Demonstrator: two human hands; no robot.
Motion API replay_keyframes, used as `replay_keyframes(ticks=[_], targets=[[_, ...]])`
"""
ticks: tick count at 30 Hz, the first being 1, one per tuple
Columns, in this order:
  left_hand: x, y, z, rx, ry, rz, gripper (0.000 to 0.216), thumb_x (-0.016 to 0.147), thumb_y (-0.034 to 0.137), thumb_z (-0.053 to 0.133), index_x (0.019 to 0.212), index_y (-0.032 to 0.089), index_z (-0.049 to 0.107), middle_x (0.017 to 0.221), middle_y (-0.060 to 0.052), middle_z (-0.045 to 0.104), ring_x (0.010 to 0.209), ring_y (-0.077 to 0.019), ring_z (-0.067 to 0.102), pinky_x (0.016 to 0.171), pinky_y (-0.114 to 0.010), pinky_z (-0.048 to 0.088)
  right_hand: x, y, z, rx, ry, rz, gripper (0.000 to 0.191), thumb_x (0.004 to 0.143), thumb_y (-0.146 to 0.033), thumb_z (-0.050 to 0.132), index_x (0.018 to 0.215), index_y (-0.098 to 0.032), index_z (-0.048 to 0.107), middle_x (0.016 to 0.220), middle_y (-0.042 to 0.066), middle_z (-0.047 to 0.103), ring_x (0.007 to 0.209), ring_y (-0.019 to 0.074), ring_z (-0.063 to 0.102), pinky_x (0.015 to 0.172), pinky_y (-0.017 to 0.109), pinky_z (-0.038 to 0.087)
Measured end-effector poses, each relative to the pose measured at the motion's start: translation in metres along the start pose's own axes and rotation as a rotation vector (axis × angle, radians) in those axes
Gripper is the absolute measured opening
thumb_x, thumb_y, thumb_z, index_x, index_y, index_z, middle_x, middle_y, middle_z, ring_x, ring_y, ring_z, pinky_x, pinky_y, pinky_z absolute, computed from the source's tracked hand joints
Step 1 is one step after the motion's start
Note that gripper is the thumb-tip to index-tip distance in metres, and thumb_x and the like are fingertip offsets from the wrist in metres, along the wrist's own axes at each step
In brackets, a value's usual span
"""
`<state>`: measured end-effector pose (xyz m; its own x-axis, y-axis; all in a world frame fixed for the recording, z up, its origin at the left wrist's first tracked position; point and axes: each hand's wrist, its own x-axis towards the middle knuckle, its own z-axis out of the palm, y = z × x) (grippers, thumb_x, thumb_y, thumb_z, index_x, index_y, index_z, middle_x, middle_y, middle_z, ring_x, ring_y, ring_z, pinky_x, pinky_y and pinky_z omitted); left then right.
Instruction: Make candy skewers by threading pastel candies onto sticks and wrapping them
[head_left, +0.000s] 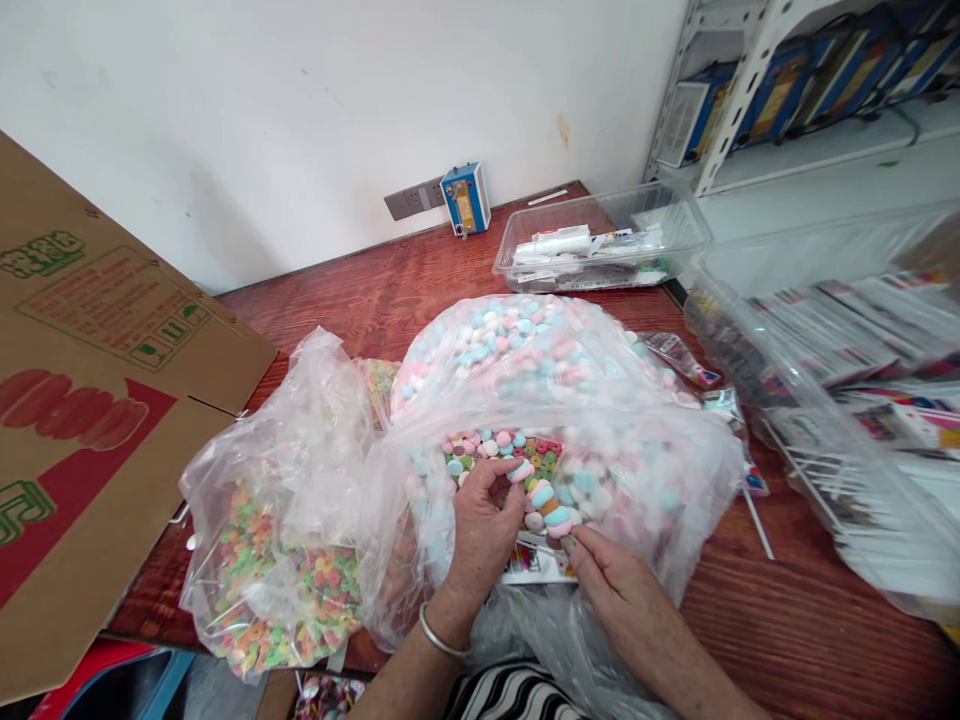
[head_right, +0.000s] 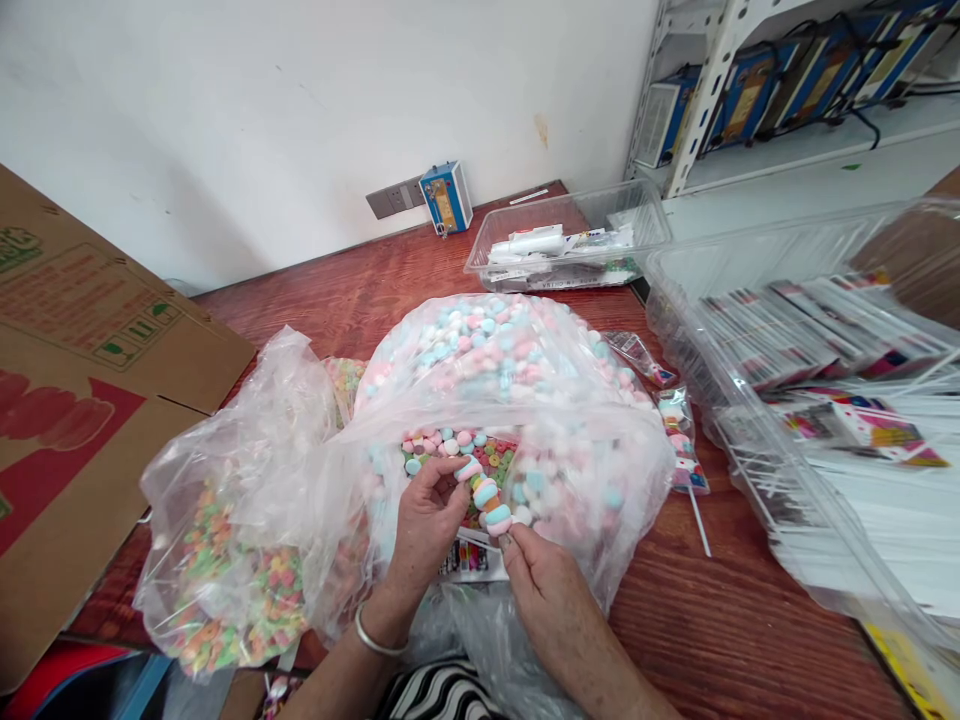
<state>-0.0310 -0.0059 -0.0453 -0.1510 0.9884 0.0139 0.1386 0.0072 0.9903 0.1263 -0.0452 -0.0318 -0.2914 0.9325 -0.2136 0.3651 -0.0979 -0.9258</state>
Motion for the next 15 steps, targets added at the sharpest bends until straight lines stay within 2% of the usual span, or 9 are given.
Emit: replay_keyframes(ticks=[6,8,12,15], targets=[[-0.005,-0.001,0.004,-0.033,-0.070,0.048,0.018,0.080,0.019,0.065,0.098,0.021,0.071,0.091,-0.005,0.067,0.084,-0.0179,0.062,0.079,-0.030,0.049,0.005,0.008,0.005,-0.003,0.033,-0.034,0.031,0.093,-0.037,0.035,0.079,-0.021,0.057,0.074,0.004,0.066,0.068,0.0202,0.058,0.063,0.028,0.044],[-0.006,0.000,0.005,-0.122,-0.074,-0.001,0.020,0.083,0.022,0.065,0.102,0.022,0.069,0.098,-0.005,0.068,0.090,-0.0189,0.064,0.083,-0.032,0.050,0.007,0.011,0.006,0.034,0.057,-0.048,0.031,0.094,-0.039,0.036,0.080,-0.021,0.057,0.075,0.003,0.065,0.070,0.0202,0.058,0.063,0.028,0.044],[-0.006,0.008,0.004,-0.382,0.007,-0.144,0.038,0.083,0.028,0.067,0.120,0.028,0.058,0.124,-0.006,0.062,0.109,-0.0211,0.062,0.090,-0.034,0.050,0.010,0.015,0.006,0.089,0.085,-0.048,0.032,0.094,-0.042,0.041,0.077,-0.021,0.058,0.072,0.002,0.063,0.069,0.0202,0.057,0.061,0.027,0.043],[-0.004,0.012,0.004,-0.560,-0.044,-0.270,0.049,0.082,0.032,0.070,0.127,0.026,0.052,0.126,-0.009,0.062,0.107,-0.0225,0.064,0.090,-0.036,0.051,0.009,0.013,0.006,0.098,0.088,-0.059,0.033,0.094,-0.043,0.042,0.075,-0.021,0.057,0.070,0.001,0.061,0.067,0.0195,0.056,0.061,0.026,0.043]])
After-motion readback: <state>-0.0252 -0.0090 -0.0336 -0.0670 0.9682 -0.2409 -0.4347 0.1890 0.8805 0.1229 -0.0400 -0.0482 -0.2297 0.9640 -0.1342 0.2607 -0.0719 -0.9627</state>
